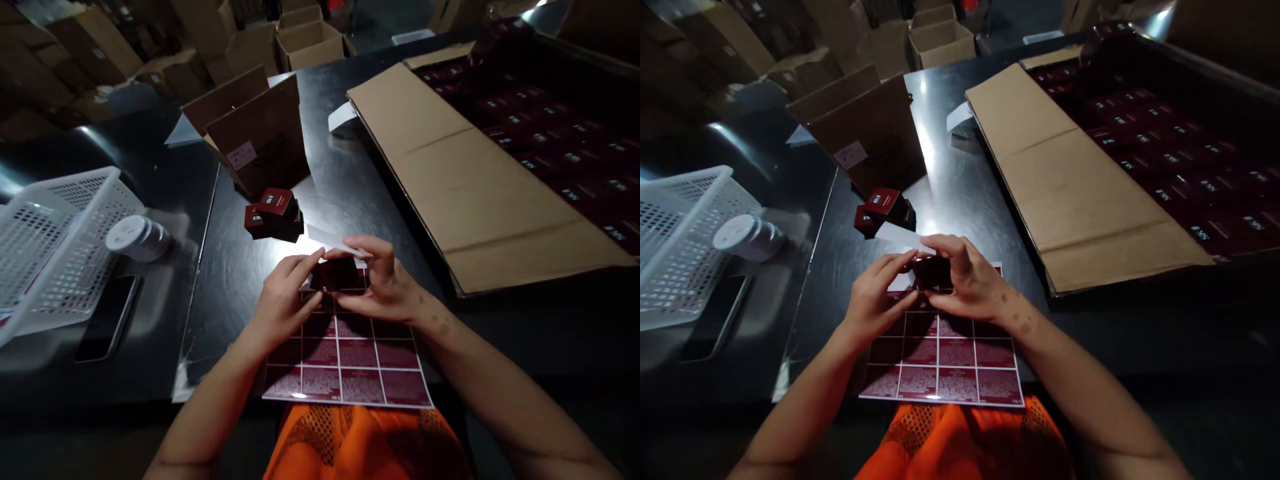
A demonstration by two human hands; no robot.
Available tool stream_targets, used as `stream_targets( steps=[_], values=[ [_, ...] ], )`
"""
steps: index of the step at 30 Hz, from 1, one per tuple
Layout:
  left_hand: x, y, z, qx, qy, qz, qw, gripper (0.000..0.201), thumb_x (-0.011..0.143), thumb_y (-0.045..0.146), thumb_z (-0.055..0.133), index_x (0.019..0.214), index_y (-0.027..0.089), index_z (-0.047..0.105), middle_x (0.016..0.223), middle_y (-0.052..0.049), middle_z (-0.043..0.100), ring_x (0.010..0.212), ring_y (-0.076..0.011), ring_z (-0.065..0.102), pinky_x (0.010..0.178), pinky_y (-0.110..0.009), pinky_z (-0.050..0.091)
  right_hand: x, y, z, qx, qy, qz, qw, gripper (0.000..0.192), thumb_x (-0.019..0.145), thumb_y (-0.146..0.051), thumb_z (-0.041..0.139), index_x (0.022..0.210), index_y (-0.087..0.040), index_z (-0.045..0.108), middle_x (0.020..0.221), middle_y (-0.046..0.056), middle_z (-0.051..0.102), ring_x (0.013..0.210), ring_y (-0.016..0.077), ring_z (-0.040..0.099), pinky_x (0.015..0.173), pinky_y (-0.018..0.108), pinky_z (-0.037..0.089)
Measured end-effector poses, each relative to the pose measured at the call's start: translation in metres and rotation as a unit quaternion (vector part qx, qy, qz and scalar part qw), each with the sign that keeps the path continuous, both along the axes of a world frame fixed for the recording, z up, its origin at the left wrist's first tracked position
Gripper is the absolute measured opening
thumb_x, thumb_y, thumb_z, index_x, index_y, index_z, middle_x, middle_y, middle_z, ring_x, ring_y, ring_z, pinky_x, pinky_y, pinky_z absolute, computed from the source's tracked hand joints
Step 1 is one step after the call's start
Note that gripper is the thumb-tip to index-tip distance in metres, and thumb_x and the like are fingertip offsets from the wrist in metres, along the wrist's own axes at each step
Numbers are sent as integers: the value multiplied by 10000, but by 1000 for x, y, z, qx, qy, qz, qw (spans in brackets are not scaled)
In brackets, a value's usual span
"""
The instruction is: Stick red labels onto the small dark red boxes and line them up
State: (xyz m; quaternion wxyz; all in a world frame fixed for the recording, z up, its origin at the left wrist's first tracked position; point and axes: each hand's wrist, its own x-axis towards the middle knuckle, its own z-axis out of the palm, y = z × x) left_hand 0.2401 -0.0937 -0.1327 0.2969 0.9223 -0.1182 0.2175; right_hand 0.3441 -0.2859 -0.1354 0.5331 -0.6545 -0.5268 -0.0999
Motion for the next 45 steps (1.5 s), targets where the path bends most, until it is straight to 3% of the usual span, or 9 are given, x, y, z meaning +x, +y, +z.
stream_targets(
  steps=[2,4,6,8,12,17,32,45],
  values=[
    [0,-2,0,-43,6,25,999,518,797,119,665,1293,253,595,1121,-70,676,1006,-205,675,873,-343,599,-1,-5,10,32,81,-9,996,809,663,-229,876,1338,-346,446,1360,81,548,1169,279,615,956,447,548],
    [1,-5,-1,-103,-5,57,993,464,730,89,687,1164,247,639,1065,-37,669,968,-183,673,842,-319,612,-1,-10,21,92,159,-68,981,513,709,-293,865,1150,-319,605,1322,58,579,1173,274,607,958,440,544],
    [3,-6,-2,-162,-15,79,983,430,661,78,726,1054,230,640,1006,-12,653,927,-163,667,788,-287,623,0,-14,29,140,241,-134,951,198,789,-312,816,932,-293,680,1069,27,679,975,219,665,845,384,566],
    [5,-7,-2,-202,-20,82,976,416,618,73,748,990,216,629,967,-1,640,898,-151,662,752,-266,624,1,-15,33,145,331,-151,920,141,790,-336,821,812,-278,694,804,-3,684,740,171,660,702,332,562],
    [4,-7,-1,-202,-13,69,977,379,640,69,737,975,212,633,948,-6,648,889,-152,665,769,-285,622,-2,-14,36,26,480,-72,874,256,658,-392,905,728,-227,722,636,-5,674,546,142,624,503,264,516],
    [2,-8,1,-171,-6,62,983,359,676,97,765,988,217,633,960,-14,665,910,-167,667,798,-318,615,-6,-13,37,-121,545,-44,828,319,658,-471,880,751,-196,749,551,15,657,442,157,601,320,201,349],
    [-1,-10,1,-139,-26,62,988,398,677,81,777,1018,222,628,990,-27,679,928,-188,673,795,-329,593,-8,-8,32,-139,522,-54,840,304,650,-477,885,715,-202,773,527,12,624,434,126,535,336,210,324],
    [-1,-13,-2,-123,-40,75,989,379,699,96,796,1021,207,629,987,-28,680,924,-171,672,794,-309,588,-9,-7,35,-169,514,-69,838,349,683,-508,849,743,-176,761,583,23,667,467,134,559,362,216,334]
  ],
)
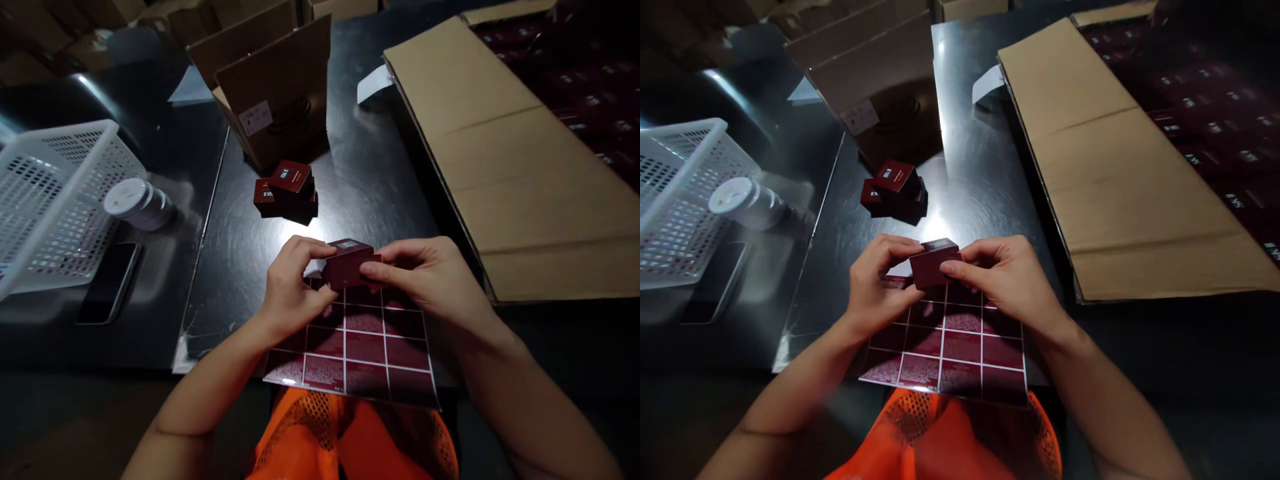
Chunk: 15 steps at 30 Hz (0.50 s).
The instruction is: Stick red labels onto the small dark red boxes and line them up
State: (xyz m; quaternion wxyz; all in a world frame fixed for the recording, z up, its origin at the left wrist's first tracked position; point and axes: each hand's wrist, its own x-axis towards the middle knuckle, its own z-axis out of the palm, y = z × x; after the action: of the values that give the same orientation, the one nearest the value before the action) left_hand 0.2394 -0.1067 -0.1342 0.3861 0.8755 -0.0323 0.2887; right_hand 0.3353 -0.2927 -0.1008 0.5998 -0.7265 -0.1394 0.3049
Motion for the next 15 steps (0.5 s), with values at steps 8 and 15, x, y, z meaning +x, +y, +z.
stream_targets(
  steps=[8,15],
  values=[
    [0,0,0,3,-2,5,1000,382,698,96,791,1025,208,629,984,-26,680,919,-171,670,795,-313,585,0,0,1,-4,-11,-2,1000,352,697,-521,831,743,-181,753,583,24,667,460,140,560,368,229,337],
    [-1,-3,1,28,-21,4,999,364,701,85,771,1013,202,624,963,-21,682,910,-165,668,798,-299,572,-5,3,-1,-34,-107,-34,993,297,700,-468,831,697,-180,755,593,21,685,482,132,575,441,242,391]
  ],
)
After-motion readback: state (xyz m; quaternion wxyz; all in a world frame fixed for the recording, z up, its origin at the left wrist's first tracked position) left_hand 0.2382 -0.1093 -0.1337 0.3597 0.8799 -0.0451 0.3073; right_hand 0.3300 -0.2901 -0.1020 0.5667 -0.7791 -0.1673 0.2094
